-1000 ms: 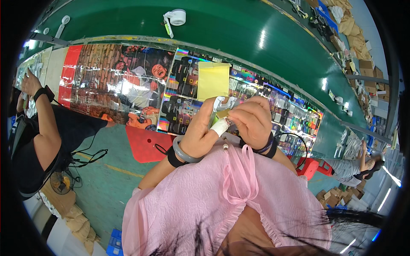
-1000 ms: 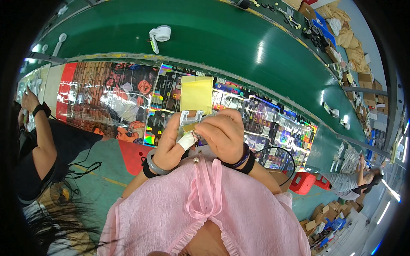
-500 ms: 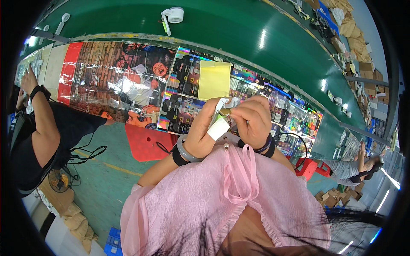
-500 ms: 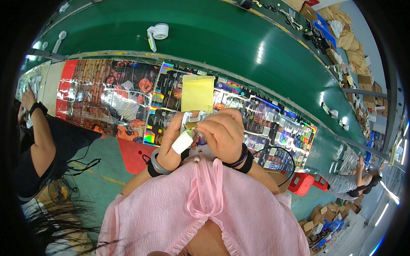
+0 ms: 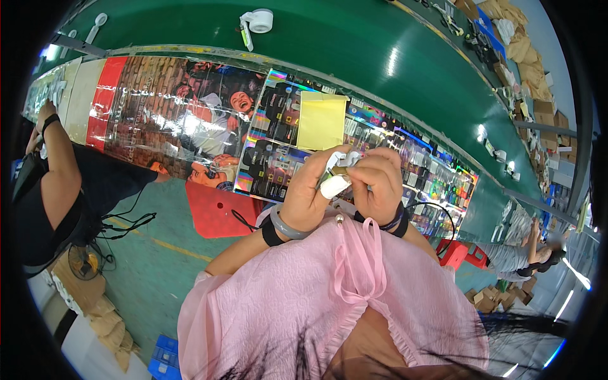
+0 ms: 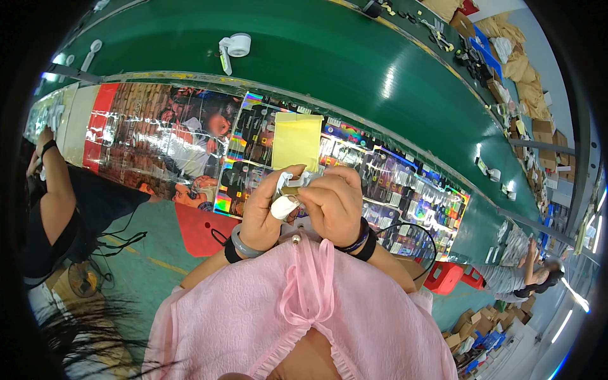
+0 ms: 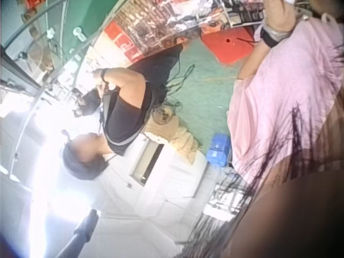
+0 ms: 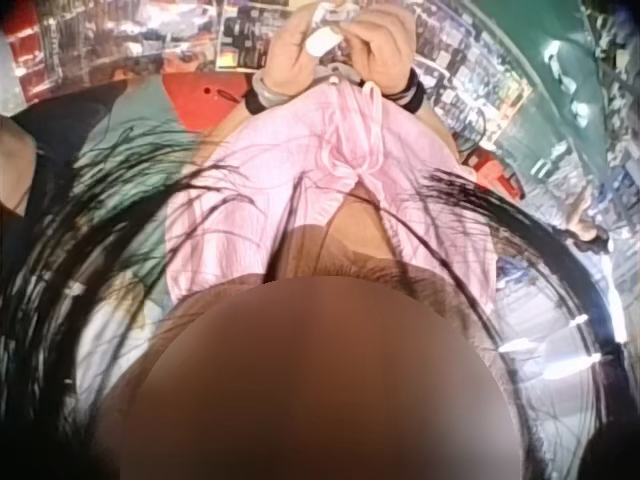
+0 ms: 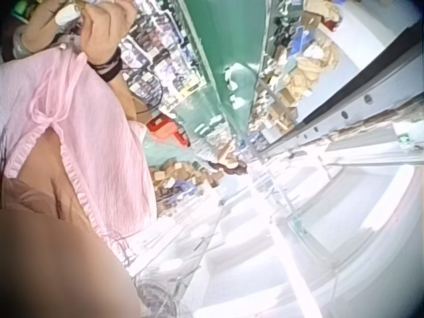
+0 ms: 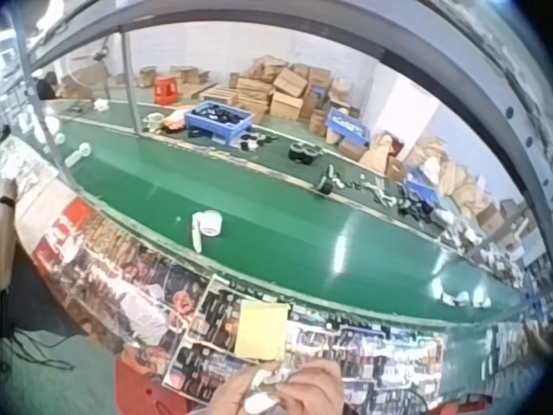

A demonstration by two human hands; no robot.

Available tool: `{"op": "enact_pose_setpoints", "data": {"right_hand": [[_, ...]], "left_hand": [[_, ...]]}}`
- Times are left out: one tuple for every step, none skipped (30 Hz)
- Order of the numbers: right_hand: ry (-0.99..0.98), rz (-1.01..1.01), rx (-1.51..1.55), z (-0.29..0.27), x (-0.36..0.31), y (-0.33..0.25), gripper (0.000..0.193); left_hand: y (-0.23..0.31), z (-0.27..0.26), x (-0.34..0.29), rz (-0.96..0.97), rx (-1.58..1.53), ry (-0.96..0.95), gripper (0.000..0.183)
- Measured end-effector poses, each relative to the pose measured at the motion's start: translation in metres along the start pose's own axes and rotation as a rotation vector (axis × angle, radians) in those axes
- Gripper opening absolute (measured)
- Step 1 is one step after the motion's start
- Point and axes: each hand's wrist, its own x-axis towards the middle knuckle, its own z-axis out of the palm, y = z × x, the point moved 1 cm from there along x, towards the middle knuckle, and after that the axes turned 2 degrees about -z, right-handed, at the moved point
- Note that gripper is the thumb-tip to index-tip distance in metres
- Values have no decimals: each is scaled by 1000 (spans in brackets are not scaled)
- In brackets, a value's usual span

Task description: Manual assembly and sorting of small plastic and electronic components at a factory workbench.

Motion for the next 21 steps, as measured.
{"op": "enact_pose_setpoints", "data": {"right_hand": [[-4, -4, 8, -1, 0, 0, 20], [-7, -5, 10, -1, 0, 0, 20], [-13, -8, 13, -1, 0, 0, 20], [-19, -10, 16, -2, -1, 0, 20], [-21, -10, 17, -1, -2, -1, 20], [-15, -1, 16, -1, -2, -2, 20], [-8, 9, 14, -1, -3, -3, 19], [-11, 8, 15, 0, -3, -4, 19], [-5, 14, 22, 2, -4, -4, 19], [1, 21, 28, 3, -5, -5, 18], [-2, 22, 28, 3, -5, -6, 18], [-3, 18, 19, 2, -4, -8, 18], [-4, 14, 10, 3, -3, -9, 18], [-6, 18, 10, 4, -4, -9, 18], [10, 21, 1, 5, -5, -10, 18], [25, 24, -7, 5, -6, -11, 18], [23, 30, -8, 6, -8, -13, 18], [24, 29, -11, 6, -9, -12, 18], [25, 29, -14, 6, -10, -12, 19], [25, 32, -16, 6, -9, -12, 19], [21, 28, -16, 7, -9, -12, 19]], "left_hand": [[1, 0, 0, -3, -5, -7, 38], [2, 0, 0, -3, -7, -3, 38], [4, 0, 0, -31, -1, 1, 39], [5, -1, -1, -59, 5, 6, 40], [4, -1, -1, -59, 4, 8, 40], [4, 0, -2, -58, -4, 13, 38], [3, 0, -2, -56, -11, 18, 37], [0, 0, -1, -56, -13, 20, 37], [-4, 0, 1, 73, 41, 39, 35], [-5, 1, 1, 202, 95, 58, 34], [-3, 0, -1, 200, 93, 59, 34], [1, -1, -3, 89, 55, 40, 33], [2, -2, -5, -22, 17, 21, 32], [1, -1, -5, -26, 16, 20, 32], [1, 0, -6, 4, 31, 56, 31], [0, 1, -7, 33, 47, 92, 30], [0, 1, -9, 27, 45, 90, 30], [-1, 1, -9, 24, 25, 90, 29], [-2, 0, -9, 21, 6, 90, 29], [-2, 0, -9, 19, 5, 88, 29], [-2, -1, -10, -26, 10, 88, 29]]}}
